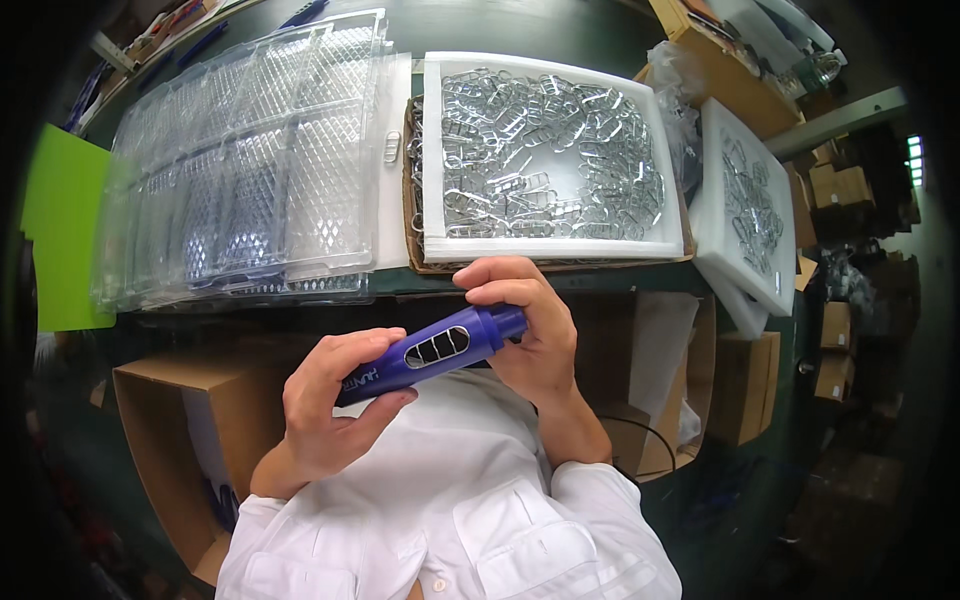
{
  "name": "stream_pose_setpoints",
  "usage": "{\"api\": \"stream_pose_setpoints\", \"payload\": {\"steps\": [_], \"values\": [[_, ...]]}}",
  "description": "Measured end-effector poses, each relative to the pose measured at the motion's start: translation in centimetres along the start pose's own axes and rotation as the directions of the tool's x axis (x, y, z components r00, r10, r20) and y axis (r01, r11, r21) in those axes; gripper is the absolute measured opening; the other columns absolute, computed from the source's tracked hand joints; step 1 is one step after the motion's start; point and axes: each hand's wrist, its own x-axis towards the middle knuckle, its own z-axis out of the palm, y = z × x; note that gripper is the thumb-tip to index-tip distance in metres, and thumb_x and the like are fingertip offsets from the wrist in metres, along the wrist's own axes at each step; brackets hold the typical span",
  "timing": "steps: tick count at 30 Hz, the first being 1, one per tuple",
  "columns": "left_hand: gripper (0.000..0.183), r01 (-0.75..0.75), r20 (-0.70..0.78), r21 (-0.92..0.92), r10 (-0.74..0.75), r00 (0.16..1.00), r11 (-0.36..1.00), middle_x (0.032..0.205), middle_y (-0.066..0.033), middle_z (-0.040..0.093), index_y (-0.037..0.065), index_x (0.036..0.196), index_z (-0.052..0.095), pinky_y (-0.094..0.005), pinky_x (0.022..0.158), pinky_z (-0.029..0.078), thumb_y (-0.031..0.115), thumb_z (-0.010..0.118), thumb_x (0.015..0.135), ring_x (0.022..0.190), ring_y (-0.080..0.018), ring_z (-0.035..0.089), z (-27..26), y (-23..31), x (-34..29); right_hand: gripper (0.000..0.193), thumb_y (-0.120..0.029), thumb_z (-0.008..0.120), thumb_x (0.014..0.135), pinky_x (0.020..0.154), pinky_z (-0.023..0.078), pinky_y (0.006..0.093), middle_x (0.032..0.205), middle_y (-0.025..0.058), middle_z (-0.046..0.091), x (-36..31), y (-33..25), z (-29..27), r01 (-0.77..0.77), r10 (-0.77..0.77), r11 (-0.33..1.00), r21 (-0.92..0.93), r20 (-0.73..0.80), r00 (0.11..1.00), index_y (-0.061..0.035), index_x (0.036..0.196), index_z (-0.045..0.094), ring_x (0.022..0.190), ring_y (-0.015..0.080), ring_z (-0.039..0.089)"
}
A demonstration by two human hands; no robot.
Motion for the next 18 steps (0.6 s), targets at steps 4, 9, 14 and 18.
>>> {"api": "stream_pose_setpoints", "payload": {"steps": [4,9,14,18], "values": [[0.058,-0.008,0.018,0.041,0.007,1.0,0.999,0.117,-0.0195,0.074,0.002,0.123,0.066,-0.0362,0.079,0.062,-0.001,0.092,0.071,0.095,-0.0307,0.075,0.2,0.3,-0.2,0.037,0.001,0.083,0.081,0.089,0.055,0.0334,0.12,0.0175,0.07,-0.5,0.3,-0.2,-0.047,0.047,0.999,0.002,-0.013,0.999,-0.0028,0.114,0.067,0.108,0.0252,0.069],[0.055,-0.085,0.005,0.165,0.086,0.996,0.983,0.119,-0.0202,0.074,0.002,0.12,0.07,-0.0371,0.081,0.062,-0.001,0.092,0.07,0.098,-0.0319,0.074,-1.5,0.8,3.2,0.037,0.004,0.081,0.084,0.095,0.056,0.0334,0.124,0.0168,0.07,0.1,0.1,-1.2,-0.138,0.108,0.979,-0.15,-0.191,0.976,0.0,0.118,0.067,0.108,0.0237,0.07],[0.038,-0.027,-0.106,0.306,0.062,0.992,0.952,0.105,-0.0136,0.076,0.008,0.125,0.073,-0.0351,0.077,0.059,0.008,0.081,0.088,0.087,-0.0259,0.075,-3.8,-1.4,16.2,0.024,0.008,0.072,0.09,0.096,0.054,0.0336,0.117,0.0149,0.074,0.7,0.7,-4.8,-0.16,0.096,0.968,-0.193,-0.303,0.948,-0.0002,0.112,0.069,0.109,0.0241,0.071],[0.041,-0.01,-0.113,0.487,0.075,0.991,0.874,0.093,-0.012,0.077,0.012,0.129,0.074,-0.0303,0.073,0.052,0.035,0.077,0.094,0.077,-0.0182,0.069,-3.9,-10.5,31.9,0.02,0.006,0.072,0.09,0.097,0.053,0.0345,0.115,0.0126,0.074,1.7,0.4,-6.0,-0.205,0.097,0.933,-0.295,-0.344,0.934,-0.0009,0.109,0.07,0.109,0.0239,0.071]]}}
